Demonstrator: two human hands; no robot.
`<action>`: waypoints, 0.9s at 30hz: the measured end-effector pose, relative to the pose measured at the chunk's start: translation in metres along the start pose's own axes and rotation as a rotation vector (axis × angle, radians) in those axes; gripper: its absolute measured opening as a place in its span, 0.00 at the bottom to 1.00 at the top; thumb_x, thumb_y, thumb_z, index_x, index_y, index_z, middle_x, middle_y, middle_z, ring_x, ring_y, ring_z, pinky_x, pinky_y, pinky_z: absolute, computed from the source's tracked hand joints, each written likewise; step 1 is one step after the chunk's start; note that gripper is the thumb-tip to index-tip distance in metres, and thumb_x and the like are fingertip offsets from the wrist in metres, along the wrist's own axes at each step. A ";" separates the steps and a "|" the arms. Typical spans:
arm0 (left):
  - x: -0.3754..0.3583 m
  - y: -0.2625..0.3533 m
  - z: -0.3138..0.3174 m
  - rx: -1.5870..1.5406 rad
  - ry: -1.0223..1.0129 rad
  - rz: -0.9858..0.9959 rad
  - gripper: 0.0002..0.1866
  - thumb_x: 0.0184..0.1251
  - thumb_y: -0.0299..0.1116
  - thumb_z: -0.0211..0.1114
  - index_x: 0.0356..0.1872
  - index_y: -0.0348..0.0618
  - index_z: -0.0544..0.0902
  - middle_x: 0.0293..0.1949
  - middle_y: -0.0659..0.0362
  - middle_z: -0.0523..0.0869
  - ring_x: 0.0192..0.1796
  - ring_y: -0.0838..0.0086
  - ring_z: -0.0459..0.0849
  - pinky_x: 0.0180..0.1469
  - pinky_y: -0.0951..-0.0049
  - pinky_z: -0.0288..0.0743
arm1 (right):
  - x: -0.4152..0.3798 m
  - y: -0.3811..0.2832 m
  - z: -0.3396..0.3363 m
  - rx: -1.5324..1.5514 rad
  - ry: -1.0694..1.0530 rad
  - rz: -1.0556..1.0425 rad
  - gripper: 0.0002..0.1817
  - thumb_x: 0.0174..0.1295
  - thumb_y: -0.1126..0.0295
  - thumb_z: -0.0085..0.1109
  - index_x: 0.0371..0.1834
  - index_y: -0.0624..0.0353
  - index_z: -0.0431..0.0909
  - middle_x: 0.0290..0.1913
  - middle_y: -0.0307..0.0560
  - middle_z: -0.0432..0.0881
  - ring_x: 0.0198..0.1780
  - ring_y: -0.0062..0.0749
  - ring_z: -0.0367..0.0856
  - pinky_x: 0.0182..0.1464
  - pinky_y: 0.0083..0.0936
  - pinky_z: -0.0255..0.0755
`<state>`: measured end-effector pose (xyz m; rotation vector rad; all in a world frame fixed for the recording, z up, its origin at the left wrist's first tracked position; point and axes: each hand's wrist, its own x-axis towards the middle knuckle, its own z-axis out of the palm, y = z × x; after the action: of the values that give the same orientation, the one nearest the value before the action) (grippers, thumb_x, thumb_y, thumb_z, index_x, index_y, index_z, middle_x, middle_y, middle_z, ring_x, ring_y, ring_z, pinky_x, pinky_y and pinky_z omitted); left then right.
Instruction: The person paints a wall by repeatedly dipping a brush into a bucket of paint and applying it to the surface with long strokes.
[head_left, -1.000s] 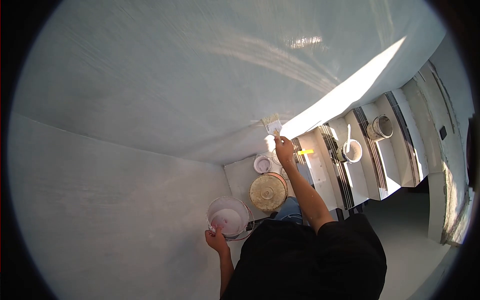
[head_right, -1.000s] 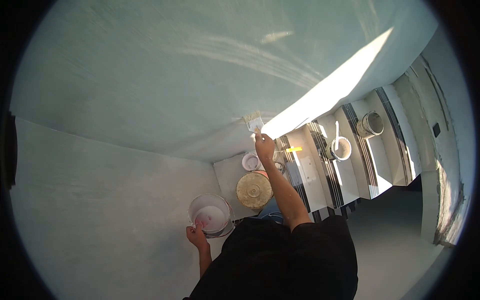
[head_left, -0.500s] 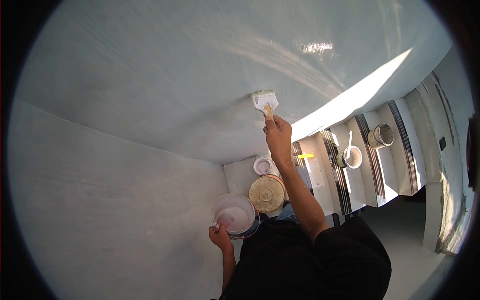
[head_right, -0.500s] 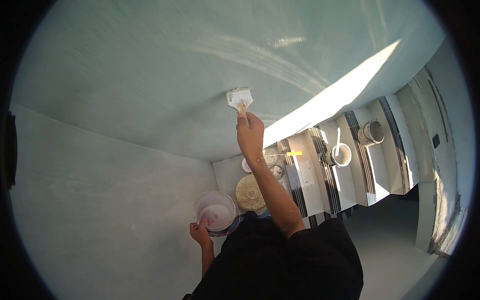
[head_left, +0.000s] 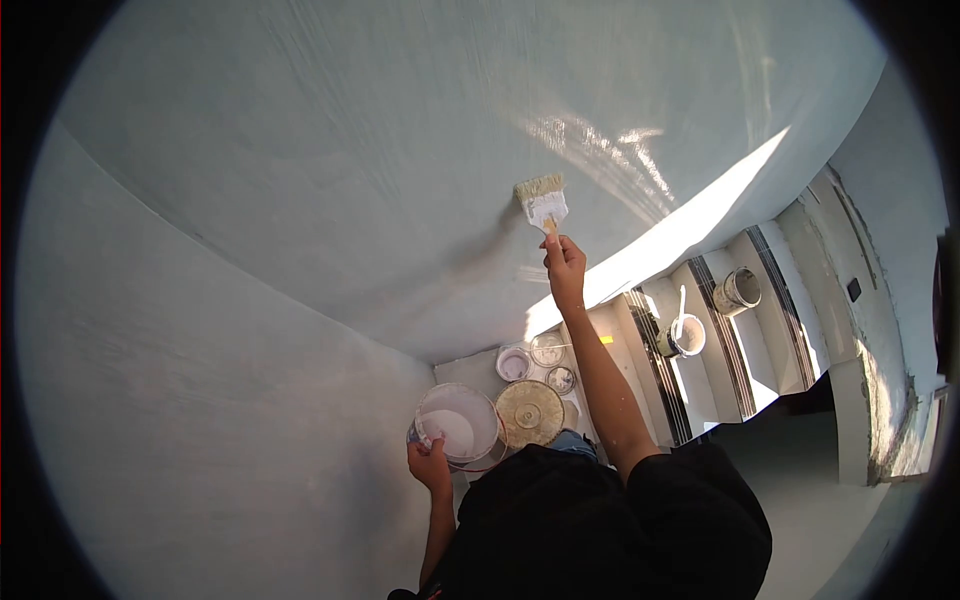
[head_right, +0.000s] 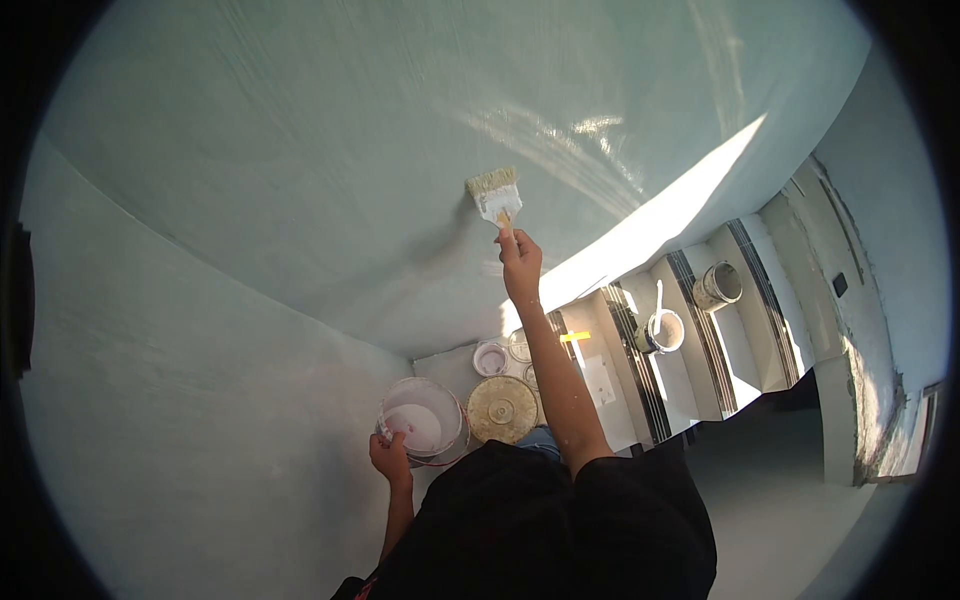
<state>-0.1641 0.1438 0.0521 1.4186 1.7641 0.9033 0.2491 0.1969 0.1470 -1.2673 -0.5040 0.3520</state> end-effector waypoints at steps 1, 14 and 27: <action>0.006 -0.002 -0.002 -0.006 0.005 0.009 0.21 0.48 0.33 0.78 0.25 0.40 0.68 0.22 0.61 0.71 0.25 0.69 0.70 0.32 0.67 0.69 | -0.010 0.038 -0.009 -0.005 0.013 0.055 0.21 0.76 0.51 0.59 0.33 0.59 0.80 0.19 0.25 0.64 0.21 0.09 0.56 0.23 0.16 0.47; 0.019 -0.009 -0.007 -0.012 -0.014 -0.001 0.18 0.47 0.34 0.74 0.26 0.38 0.71 0.24 0.56 0.75 0.27 0.65 0.73 0.35 0.63 0.71 | -0.055 0.123 -0.030 -0.373 0.001 0.518 0.24 0.68 0.52 0.61 0.35 0.67 0.89 0.18 0.41 0.79 0.18 0.26 0.74 0.24 0.29 0.67; 0.016 -0.010 -0.009 -0.005 0.006 -0.013 0.19 0.46 0.35 0.74 0.25 0.37 0.70 0.24 0.54 0.75 0.28 0.60 0.74 0.37 0.60 0.72 | -0.028 -0.193 0.071 0.095 -0.050 0.009 0.17 0.78 0.58 0.54 0.40 0.62 0.81 0.18 0.27 0.63 0.19 0.10 0.54 0.21 0.16 0.46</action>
<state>-0.1795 0.1568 0.0465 1.4010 1.7723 0.9051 0.1823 0.1881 0.3431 -1.1715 -0.5180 0.4116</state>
